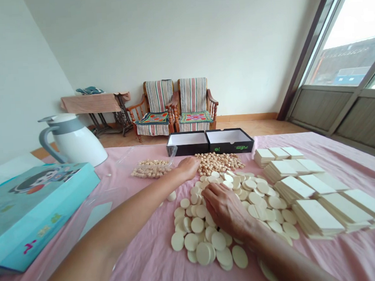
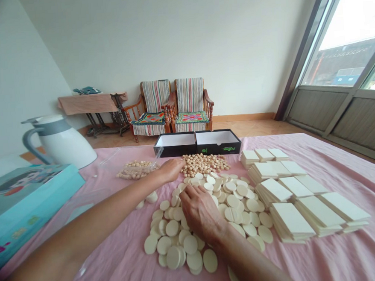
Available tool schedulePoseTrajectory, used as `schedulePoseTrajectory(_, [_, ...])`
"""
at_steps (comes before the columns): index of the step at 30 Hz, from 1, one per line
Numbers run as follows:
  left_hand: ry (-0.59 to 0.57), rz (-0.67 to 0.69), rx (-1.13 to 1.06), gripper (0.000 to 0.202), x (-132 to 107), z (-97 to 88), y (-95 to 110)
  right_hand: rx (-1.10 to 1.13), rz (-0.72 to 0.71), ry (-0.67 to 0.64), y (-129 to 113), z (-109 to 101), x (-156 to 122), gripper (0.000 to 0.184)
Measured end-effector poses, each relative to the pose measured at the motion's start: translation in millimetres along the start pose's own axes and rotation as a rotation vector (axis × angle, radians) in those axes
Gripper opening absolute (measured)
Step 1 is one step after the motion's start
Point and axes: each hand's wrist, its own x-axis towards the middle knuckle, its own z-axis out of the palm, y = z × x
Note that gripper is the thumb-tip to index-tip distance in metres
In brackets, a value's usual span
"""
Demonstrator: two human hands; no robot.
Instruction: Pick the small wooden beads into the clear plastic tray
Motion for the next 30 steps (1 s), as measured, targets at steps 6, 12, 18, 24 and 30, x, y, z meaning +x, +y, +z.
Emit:
schedulePoseTrajectory(6, [0.031, -0.024, 0.016, 0.019, -3.0, 4.6, -0.3, -0.011, -0.008, 0.019, -0.3, 0.0, 0.5, 0.015])
schedulePoseTrajectory(12, [0.241, -0.039, 0.028, 0.021, -38.4, -28.8, -18.8, -0.006, 0.001, -0.021, -0.3, -0.5, -0.8, 0.013])
schedulePoseTrajectory(18, [0.435, -0.222, 0.133, 0.014, -71.8, -58.5, -71.8, -0.004, -0.002, -0.029, 0.6, 3.2, -0.3, 0.014])
schedulePoseTrajectory(24, [0.438, -0.102, 0.044, 0.015, -64.8, -50.6, -57.5, -0.017, -0.012, -0.029, 0.7, 6.3, -0.5, 0.016])
schedulePoseTrajectory(30, [0.063, -0.007, -0.024, 0.018, -23.7, -18.0, -6.4, -0.035, -0.012, -0.03, -1.3, 3.2, 0.3, 0.016])
